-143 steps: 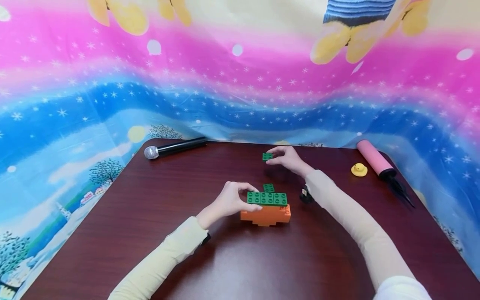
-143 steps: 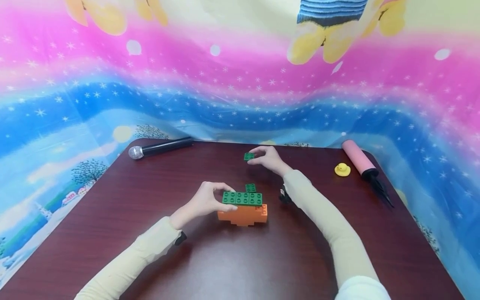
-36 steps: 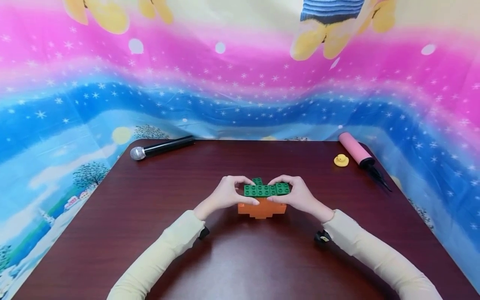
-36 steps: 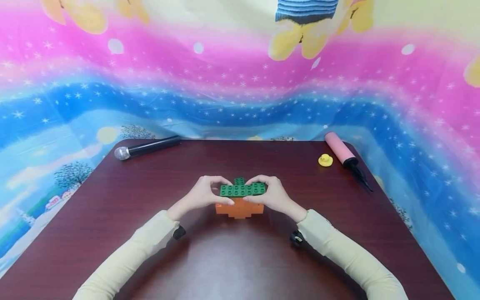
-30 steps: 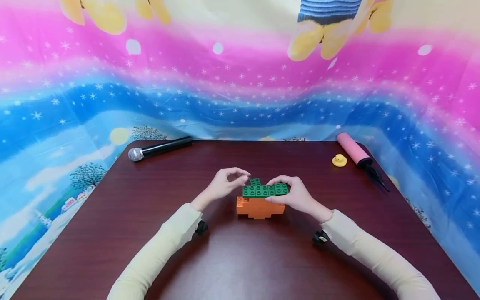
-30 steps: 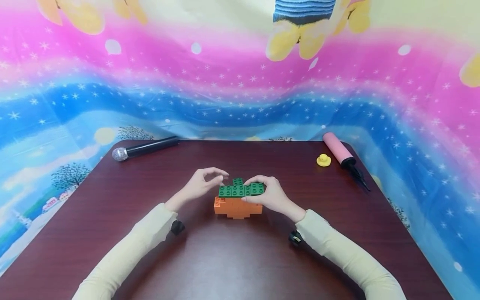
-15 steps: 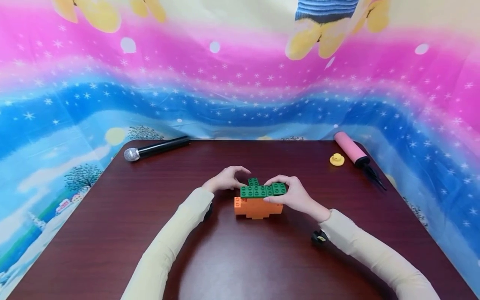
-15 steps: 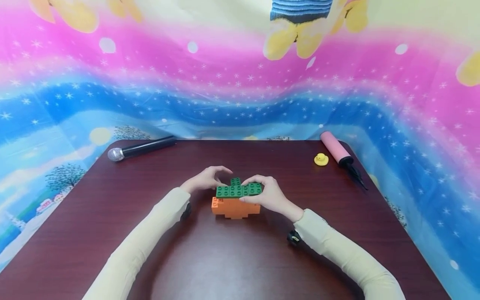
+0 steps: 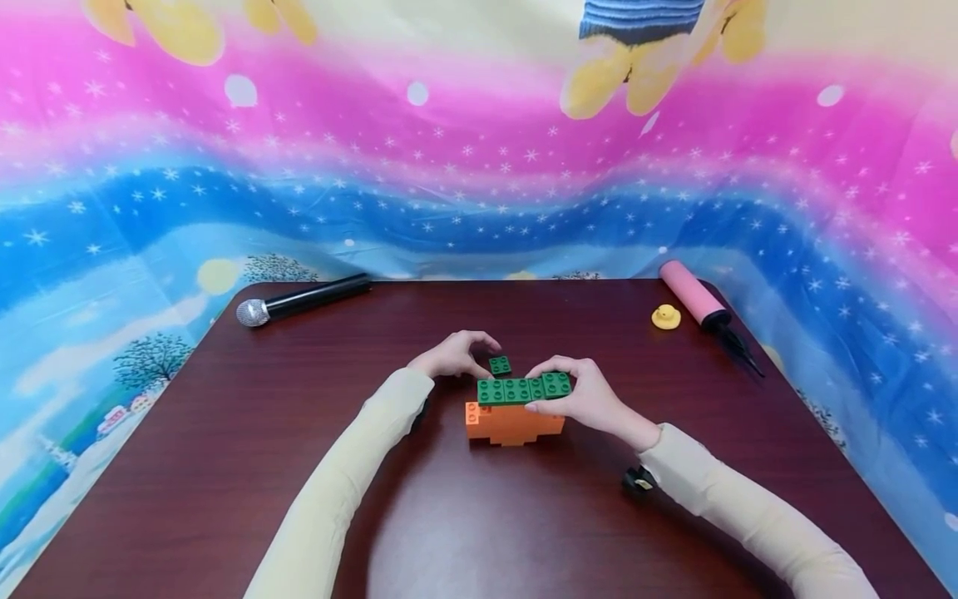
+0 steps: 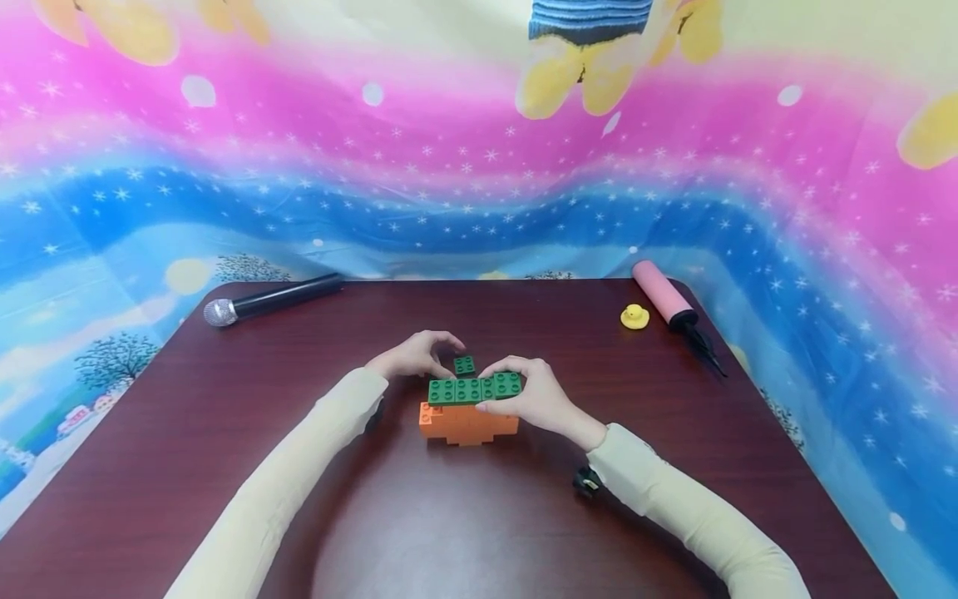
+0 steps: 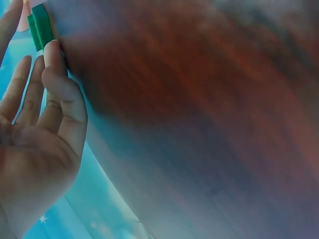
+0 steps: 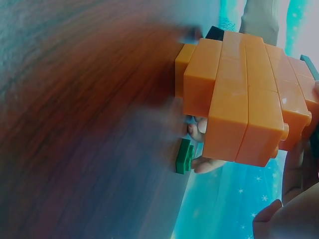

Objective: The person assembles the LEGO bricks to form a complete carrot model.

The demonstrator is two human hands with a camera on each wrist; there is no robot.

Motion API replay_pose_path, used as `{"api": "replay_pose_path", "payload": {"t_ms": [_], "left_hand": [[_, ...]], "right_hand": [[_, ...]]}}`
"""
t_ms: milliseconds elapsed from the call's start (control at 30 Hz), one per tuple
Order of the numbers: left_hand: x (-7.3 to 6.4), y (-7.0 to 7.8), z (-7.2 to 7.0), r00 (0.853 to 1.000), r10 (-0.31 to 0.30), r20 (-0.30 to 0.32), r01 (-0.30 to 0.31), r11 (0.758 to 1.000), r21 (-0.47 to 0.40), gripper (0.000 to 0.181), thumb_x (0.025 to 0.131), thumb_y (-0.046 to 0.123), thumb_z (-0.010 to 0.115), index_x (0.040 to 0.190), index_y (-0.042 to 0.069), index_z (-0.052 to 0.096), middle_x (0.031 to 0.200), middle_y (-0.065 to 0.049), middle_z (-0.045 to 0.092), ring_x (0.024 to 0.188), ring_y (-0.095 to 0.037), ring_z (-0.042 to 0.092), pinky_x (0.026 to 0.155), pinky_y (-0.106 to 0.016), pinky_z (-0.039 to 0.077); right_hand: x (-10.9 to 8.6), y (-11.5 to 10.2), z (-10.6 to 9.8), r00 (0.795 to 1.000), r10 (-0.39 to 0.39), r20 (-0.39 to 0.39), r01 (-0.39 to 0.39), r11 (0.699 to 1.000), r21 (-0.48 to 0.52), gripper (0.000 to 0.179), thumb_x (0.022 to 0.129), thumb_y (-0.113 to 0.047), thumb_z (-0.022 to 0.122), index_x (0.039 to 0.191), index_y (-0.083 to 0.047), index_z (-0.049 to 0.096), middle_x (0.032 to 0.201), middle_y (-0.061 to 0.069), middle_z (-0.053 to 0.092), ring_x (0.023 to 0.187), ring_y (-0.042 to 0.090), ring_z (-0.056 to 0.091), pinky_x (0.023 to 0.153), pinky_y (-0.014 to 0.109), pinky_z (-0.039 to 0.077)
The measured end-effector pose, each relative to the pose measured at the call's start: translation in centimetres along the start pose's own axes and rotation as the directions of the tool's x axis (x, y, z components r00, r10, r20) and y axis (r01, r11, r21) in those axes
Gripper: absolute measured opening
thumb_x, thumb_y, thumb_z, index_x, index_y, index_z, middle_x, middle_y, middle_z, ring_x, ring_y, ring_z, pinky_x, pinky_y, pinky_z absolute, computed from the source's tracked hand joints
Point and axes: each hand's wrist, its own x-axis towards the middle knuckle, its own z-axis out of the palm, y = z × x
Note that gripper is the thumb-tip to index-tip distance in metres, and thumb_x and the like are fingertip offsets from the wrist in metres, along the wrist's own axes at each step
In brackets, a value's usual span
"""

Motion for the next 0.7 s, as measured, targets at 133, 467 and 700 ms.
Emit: {"api": "replay_pose_path", "payload": {"t_ms": [133, 467, 700], "left_hand": [[0.21, 0.25, 0.16, 0.999, 0.001, -0.037, 0.0, 1.0, 0.018, 0.048, 0.076, 0.014, 0.081, 0.12, 0.01, 0.062, 0.123, -0.009, 0.064, 0.087, -0.018, 0.055, 0.062, -0.027, 0.047], [0.43, 0.68, 0.64, 0.995, -0.035, -0.09, 0.043, 0.995, 0.087, 0.041, 0.074, 0.019, 0.083, 0.109, 0.01, 0.064, 0.1, -0.004, 0.067, 0.089, -0.016, 0.06, 0.077, -0.029, 0.05], [0.61, 0.27, 0.77, 0.992, -0.062, -0.106, 0.068, 0.996, 0.057, 0.04, 0.075, 0.017, 0.081, 0.111, 0.008, 0.065, 0.1, -0.005, 0.068, 0.085, -0.015, 0.062, 0.073, -0.029, 0.052]], "right_hand": [[-0.09, 0.52, -0.05, 1.0, -0.027, -0.003, 0.027, 1.0, 0.014, 0.031, 0.076, -0.007, 0.08, 0.105, -0.009, 0.069, 0.094, 0.009, 0.067, 0.066, 0.01, 0.058, 0.062, 0.027, 0.051], [-0.16, 0.21, -0.02, 1.0, -0.023, -0.007, 0.023, 0.999, 0.023, 0.031, 0.076, 0.0, 0.077, 0.106, -0.004, 0.068, 0.087, 0.013, 0.067, 0.056, 0.008, 0.054, 0.057, 0.027, 0.049], [-0.29, 0.13, -0.01, 1.0, -0.016, -0.012, 0.017, 0.999, 0.029, 0.031, 0.076, -0.002, 0.078, 0.105, -0.006, 0.069, 0.091, 0.01, 0.067, 0.06, 0.007, 0.055, 0.059, 0.026, 0.049]]}}
